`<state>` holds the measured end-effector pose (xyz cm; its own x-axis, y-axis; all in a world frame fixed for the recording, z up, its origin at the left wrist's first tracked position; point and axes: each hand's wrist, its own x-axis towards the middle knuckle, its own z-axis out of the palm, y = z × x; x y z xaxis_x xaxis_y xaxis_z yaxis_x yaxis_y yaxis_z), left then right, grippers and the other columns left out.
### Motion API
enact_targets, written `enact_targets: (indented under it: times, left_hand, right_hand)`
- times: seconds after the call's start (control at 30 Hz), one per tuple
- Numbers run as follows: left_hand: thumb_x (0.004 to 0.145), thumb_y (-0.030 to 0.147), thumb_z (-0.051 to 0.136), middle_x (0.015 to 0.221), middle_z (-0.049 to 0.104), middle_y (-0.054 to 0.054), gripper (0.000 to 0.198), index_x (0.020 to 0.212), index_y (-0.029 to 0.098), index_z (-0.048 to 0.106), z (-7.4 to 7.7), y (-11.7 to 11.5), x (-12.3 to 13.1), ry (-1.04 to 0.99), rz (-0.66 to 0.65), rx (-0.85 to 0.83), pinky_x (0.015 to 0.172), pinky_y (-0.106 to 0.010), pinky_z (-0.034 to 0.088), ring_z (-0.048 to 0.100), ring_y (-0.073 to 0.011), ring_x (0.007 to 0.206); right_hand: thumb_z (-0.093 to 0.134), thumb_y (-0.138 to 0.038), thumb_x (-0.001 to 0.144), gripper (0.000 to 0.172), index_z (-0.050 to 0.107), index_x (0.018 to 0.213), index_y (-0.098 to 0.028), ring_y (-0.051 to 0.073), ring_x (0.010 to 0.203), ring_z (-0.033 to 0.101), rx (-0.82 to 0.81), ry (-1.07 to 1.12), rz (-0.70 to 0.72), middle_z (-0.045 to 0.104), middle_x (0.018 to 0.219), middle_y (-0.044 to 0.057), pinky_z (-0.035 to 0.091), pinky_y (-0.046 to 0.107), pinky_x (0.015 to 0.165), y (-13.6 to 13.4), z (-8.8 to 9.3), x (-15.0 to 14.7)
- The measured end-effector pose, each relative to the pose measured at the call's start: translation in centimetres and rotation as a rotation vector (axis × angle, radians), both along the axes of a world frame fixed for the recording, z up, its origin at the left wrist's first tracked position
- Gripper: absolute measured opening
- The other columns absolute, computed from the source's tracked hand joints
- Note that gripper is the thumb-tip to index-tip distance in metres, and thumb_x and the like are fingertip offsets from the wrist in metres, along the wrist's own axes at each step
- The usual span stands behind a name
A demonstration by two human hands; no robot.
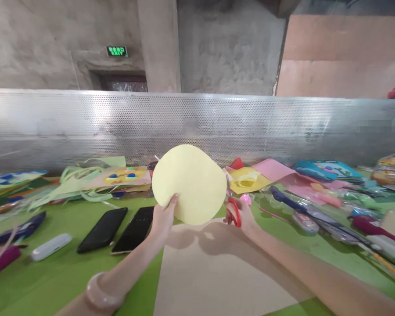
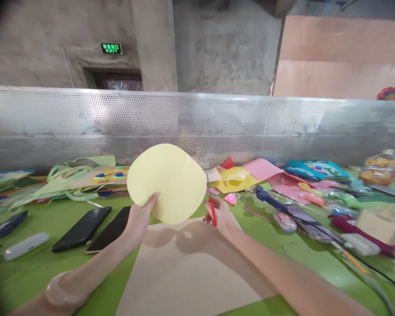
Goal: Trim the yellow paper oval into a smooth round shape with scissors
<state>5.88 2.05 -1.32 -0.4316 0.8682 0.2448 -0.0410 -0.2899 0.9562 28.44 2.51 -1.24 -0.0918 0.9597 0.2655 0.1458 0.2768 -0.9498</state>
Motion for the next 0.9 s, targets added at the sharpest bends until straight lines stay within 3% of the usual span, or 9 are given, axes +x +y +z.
enact_targets:
  times: [0.37,0.7,0.9]
  left_hand:
    - [0.072,0.039,0.062,0.108,0.062,-0.011,0.039,0.102,0.013,0.061,-0.4,0.2,-0.1,0.029,-0.006,0.012,0.089,-0.034,0.042,0.056,-0.0229,0.102]
    - [0.072,0.036,0.062,0.106,0.063,-0.011,0.037,0.100,0.013,0.062,0.0,-0.3,0.4,-0.004,-0.027,-0.011,0.088,-0.034,0.043,0.056,-0.0225,0.101]
    - [0.071,0.038,0.063,0.107,0.062,-0.010,0.038,0.100,0.014,0.062,-0.3,-0.2,0.4,0.003,-0.027,0.013,0.088,-0.034,0.043,0.056,-0.0225,0.101]
  right_hand:
    - [0.047,-0.035,0.076,0.019,0.047,0.068,-0.018,0.012,0.039,0.052,0.009,-0.010,0.017,0.054,0.043,-0.003,0.039,0.022,0.041,0.1,-0.2,0.2]
    - [0.046,-0.027,0.069,0.009,0.044,0.065,-0.019,0.011,0.038,0.051,-0.051,0.002,-0.012,0.051,0.039,-0.004,0.036,0.020,0.037,-0.3,0.6,-0.5]
    - [0.049,-0.030,0.068,0.012,0.045,0.066,-0.019,0.012,0.038,0.052,-0.036,0.044,0.003,0.051,0.040,-0.004,0.039,0.022,0.039,-0.2,0.3,-0.5]
